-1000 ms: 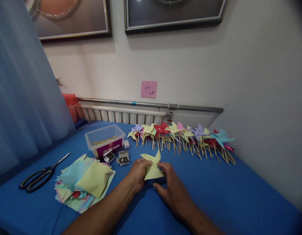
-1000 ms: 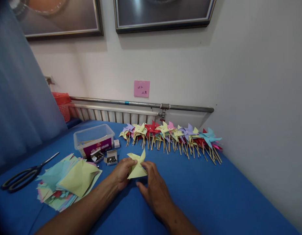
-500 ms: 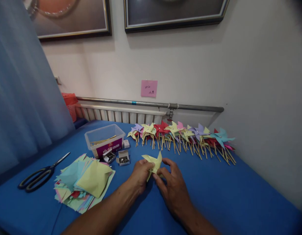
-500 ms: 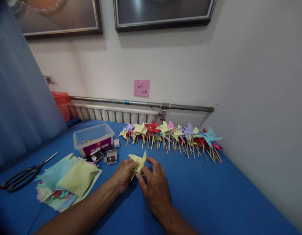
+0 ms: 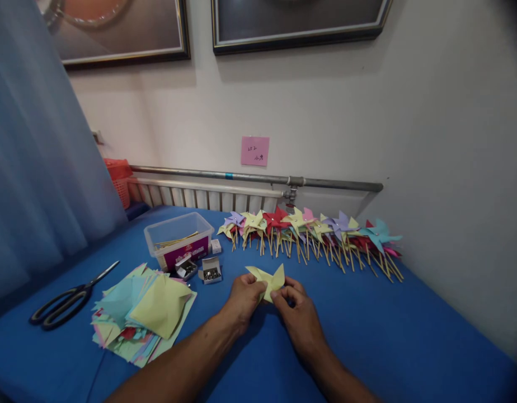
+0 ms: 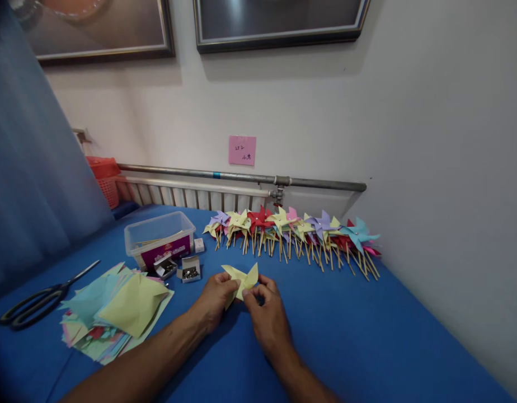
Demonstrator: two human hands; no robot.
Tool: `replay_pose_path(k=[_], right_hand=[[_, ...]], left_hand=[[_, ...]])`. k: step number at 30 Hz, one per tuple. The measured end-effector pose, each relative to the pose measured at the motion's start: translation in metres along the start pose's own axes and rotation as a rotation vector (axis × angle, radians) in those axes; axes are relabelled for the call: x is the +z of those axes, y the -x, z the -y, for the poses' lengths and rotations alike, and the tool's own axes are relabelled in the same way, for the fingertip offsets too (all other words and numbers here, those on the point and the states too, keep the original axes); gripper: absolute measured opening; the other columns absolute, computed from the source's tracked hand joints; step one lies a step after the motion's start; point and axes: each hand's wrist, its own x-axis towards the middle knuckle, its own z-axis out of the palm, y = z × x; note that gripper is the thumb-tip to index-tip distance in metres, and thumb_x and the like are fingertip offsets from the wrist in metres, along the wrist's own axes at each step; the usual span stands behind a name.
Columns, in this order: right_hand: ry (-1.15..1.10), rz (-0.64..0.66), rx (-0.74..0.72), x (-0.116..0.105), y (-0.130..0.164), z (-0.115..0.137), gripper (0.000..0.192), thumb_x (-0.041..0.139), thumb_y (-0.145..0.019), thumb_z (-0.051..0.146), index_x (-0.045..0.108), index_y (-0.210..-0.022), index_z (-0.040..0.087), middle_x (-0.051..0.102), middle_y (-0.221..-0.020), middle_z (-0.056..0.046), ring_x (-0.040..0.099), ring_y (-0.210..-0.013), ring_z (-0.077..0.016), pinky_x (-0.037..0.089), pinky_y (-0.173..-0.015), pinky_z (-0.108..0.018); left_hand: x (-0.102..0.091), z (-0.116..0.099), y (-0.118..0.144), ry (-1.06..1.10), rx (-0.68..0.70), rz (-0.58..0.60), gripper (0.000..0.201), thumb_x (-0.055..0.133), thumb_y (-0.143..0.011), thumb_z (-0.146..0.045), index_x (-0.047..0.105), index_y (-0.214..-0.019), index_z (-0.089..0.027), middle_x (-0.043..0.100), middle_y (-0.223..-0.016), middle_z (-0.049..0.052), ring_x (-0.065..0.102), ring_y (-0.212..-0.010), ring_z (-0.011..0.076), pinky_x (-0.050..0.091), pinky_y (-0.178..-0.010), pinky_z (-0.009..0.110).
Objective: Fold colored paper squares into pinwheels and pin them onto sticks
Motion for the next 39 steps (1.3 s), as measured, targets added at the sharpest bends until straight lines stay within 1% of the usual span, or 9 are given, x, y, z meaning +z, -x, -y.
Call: replay_pose_path(k=[6, 11, 16, 19, 22, 27, 30, 33, 39], right_hand=[[-0.02, -0.023, 0.058, 0.002, 0.001, 0.004, 0.025, 0.06, -0.074, 0.04, 0.061, -0.057, 0.022, 0.063, -0.119, -0.012, 0.057, -0.116, -0.0293, 0.039, -0.101, -0.037], [-0.008, -0.031, 0.06, 0.002, 0.0, 0.003, 0.026, 0.059, -0.073, 0.042, 0.06, -0.056, 0.022, 0.064, -0.115, -0.012, 0.059, -0.111, -0.0287, 0.039, -0.098, -0.036], [-0.007, -0.028, 0.074, 0.002, -0.001, 0.003, 0.027, 0.057, -0.073, 0.043, 0.058, -0.055, 0.023, 0.067, -0.109, -0.012, 0.058, -0.113, -0.0286, 0.039, -0.098, -0.034], [-0.001, -0.022, 0.075, 0.003, -0.001, 0.002, 0.027, 0.057, -0.072, 0.043, 0.058, -0.055, 0.022, 0.066, -0.111, -0.012, 0.06, -0.109, -0.028, 0.04, -0.096, -0.035], [0.019, -0.037, 0.08, 0.005, -0.001, 0.002, 0.028, 0.056, -0.071, 0.045, 0.057, -0.054, 0.022, 0.067, -0.111, -0.012, 0.062, -0.105, -0.028, 0.041, -0.095, -0.036], [0.038, -0.066, 0.089, 0.006, -0.002, 0.002, 0.029, 0.055, -0.071, 0.045, 0.056, -0.052, 0.023, 0.068, -0.106, -0.011, 0.063, -0.103, -0.0276, 0.042, -0.092, -0.035], [0.048, -0.058, 0.085, 0.006, -0.002, 0.001, 0.029, 0.055, -0.072, 0.044, 0.056, -0.053, 0.023, 0.069, -0.102, -0.01, 0.063, -0.101, -0.0267, 0.043, -0.09, -0.034], [0.068, -0.071, 0.076, 0.007, -0.001, 0.001, 0.027, 0.056, -0.072, 0.043, 0.056, -0.053, 0.023, 0.069, -0.099, -0.01, 0.062, -0.104, -0.028, 0.043, -0.091, -0.035], [0.071, -0.065, 0.022, 0.009, 0.002, 0.004, 0.026, 0.059, -0.073, 0.041, 0.058, -0.054, 0.023, 0.068, -0.101, -0.01, 0.061, -0.108, -0.0292, 0.042, -0.095, -0.037]], left_hand=[[-0.001, 0.003, -0.003, 0.031, 0.012, 0.004, 0.022, 0.069, -0.054, -0.025, 0.067, -0.071, -0.011, 0.069, -0.067, 0.007, 0.057, -0.056, 0.0137, 0.042, -0.054, 0.024], [-0.002, 0.003, -0.003, 0.027, 0.007, -0.021, 0.021, 0.071, -0.054, -0.024, 0.067, -0.07, -0.011, 0.068, -0.065, 0.006, 0.058, -0.056, 0.0145, 0.043, -0.053, 0.024], [0.0, 0.002, -0.001, 0.03, 0.002, -0.027, 0.021, 0.07, -0.053, -0.023, 0.068, -0.069, -0.011, 0.067, -0.064, 0.005, 0.058, -0.056, 0.0135, 0.043, -0.054, 0.024], [0.001, 0.002, -0.001, 0.042, 0.002, -0.022, 0.021, 0.069, -0.052, -0.022, 0.068, -0.07, -0.01, 0.068, -0.064, 0.005, 0.057, -0.055, 0.013, 0.042, -0.054, 0.024], [0.001, 0.003, -0.002, 0.03, 0.009, -0.029, 0.022, 0.068, -0.052, -0.022, 0.07, -0.071, -0.01, 0.068, -0.065, 0.005, 0.056, -0.054, 0.0127, 0.042, -0.053, 0.024], [0.0, 0.005, -0.003, -0.016, 0.013, -0.065, 0.018, 0.069, -0.054, -0.021, 0.069, -0.068, -0.012, 0.066, -0.063, 0.003, 0.053, -0.052, 0.0113, 0.041, -0.052, 0.023], [0.0, 0.007, -0.004, -0.019, 0.029, -0.06, 0.017, 0.069, -0.054, -0.021, 0.069, -0.068, -0.012, 0.066, -0.062, 0.003, 0.052, -0.051, 0.0108, 0.04, -0.052, 0.023], [0.0, 0.01, -0.007, -0.021, 0.051, -0.055, 0.017, 0.069, -0.054, -0.02, 0.069, -0.069, -0.011, 0.066, -0.063, 0.003, 0.053, -0.053, 0.011, 0.04, -0.053, 0.023], [-0.002, 0.012, -0.009, -0.043, 0.071, -0.041, 0.015, 0.069, -0.056, -0.021, 0.068, -0.067, -0.011, 0.065, -0.063, 0.003, 0.052, -0.053, 0.0106, 0.038, -0.053, 0.022]])
